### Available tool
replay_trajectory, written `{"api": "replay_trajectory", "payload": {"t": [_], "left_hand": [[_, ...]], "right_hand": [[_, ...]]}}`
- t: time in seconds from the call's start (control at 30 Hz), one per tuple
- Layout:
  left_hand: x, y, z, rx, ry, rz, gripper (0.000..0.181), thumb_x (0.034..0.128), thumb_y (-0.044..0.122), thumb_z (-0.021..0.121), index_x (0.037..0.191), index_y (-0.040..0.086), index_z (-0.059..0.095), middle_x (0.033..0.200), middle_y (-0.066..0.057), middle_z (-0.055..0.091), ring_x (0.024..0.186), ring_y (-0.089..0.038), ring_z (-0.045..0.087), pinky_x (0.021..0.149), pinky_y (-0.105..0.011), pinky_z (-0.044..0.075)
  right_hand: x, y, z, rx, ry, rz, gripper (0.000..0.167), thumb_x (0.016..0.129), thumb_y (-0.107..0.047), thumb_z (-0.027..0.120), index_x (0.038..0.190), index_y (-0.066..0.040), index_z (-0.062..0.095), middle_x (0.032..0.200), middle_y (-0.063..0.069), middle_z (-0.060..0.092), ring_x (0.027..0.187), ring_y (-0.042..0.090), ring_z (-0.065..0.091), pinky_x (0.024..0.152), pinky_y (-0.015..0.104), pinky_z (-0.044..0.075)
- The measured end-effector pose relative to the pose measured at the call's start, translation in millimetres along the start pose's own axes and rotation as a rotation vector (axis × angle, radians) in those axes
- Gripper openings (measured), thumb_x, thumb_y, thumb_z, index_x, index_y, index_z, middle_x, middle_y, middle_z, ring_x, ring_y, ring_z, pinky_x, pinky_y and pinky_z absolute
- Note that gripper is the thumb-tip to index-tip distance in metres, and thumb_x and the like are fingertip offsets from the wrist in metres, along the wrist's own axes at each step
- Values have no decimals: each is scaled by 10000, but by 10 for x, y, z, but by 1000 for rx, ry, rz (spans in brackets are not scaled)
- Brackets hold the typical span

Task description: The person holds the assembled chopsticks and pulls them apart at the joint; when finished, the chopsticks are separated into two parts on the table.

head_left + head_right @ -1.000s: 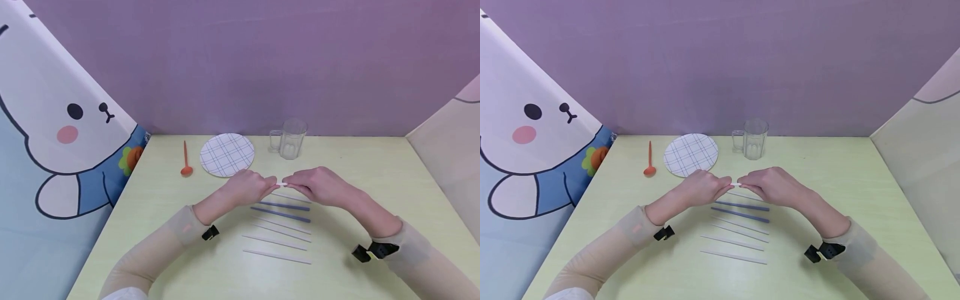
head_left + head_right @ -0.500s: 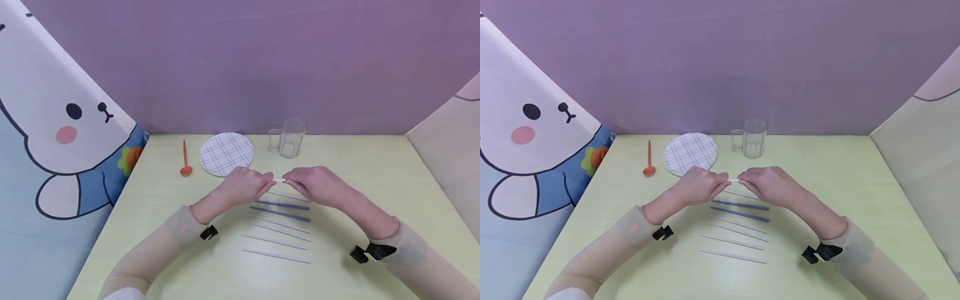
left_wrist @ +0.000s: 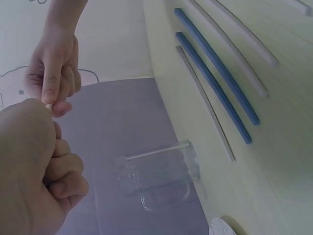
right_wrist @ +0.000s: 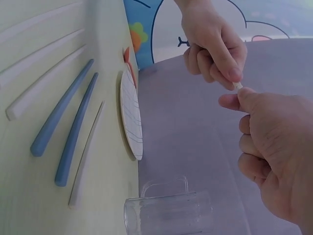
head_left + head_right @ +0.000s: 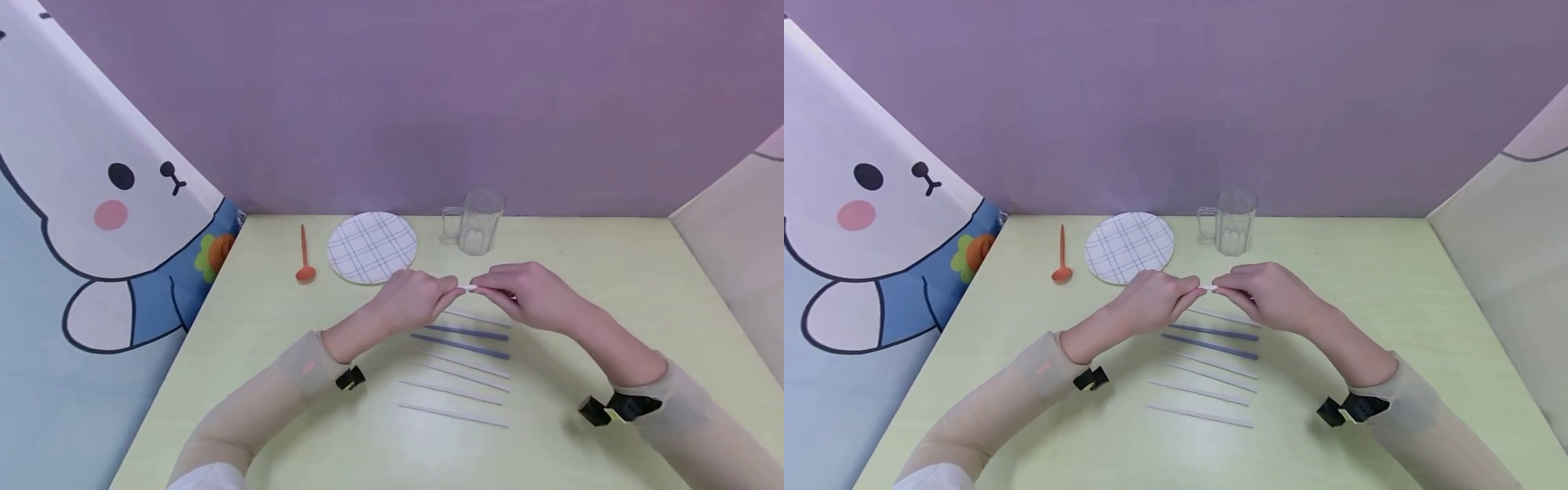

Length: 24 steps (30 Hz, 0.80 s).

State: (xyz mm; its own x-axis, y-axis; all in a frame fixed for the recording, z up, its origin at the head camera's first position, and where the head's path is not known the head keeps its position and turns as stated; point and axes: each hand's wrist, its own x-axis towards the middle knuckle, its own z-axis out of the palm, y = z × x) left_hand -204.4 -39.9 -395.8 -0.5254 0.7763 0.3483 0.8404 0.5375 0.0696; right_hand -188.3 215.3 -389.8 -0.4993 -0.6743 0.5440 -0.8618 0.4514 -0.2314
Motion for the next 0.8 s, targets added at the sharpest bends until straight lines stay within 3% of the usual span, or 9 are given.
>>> {"api": "replay_trajectory", "payload": {"t": [0.07,0.23,0.53,0.67,0.8], "left_hand": [[7,16,-1,13,11,-8,396,1106,302,563,750,160,465,596,103,254,506,-69,327,464,-211,191],[-8,28,-11,16,-5,-13,393,1103,319,570,754,163,477,591,99,264,505,-74,335,461,-215,208],[-47,-58,-9,-66,-66,92,374,1101,291,575,755,165,509,600,110,273,517,-53,308,502,-193,177],[-30,-66,-8,-82,-63,64,368,1109,286,556,766,163,506,606,104,280,520,-55,320,499,-192,192],[-22,-37,-15,-40,-32,5,369,1112,294,553,773,155,507,603,99,280,516,-72,350,477,-207,206]], "right_hand": [[-12,-6,-2,10,8,12,568,1132,-461,383,1052,-104,817,716,-98,596,614,-53,405,615,157,423],[-33,-21,7,0,12,16,560,1133,-455,395,1034,-101,818,779,-69,704,628,-49,465,619,167,453],[-28,9,-4,22,-35,-66,537,1136,-441,406,1058,-112,823,738,-107,654,609,-77,450,589,152,453],[-12,7,-3,14,-16,-45,546,1136,-442,401,1050,-106,822,699,-109,601,598,-69,395,582,154,425],[4,-21,16,-26,22,-3,557,1136,-452,397,1041,-102,821,709,-88,633,598,-49,413,588,181,440]]}}
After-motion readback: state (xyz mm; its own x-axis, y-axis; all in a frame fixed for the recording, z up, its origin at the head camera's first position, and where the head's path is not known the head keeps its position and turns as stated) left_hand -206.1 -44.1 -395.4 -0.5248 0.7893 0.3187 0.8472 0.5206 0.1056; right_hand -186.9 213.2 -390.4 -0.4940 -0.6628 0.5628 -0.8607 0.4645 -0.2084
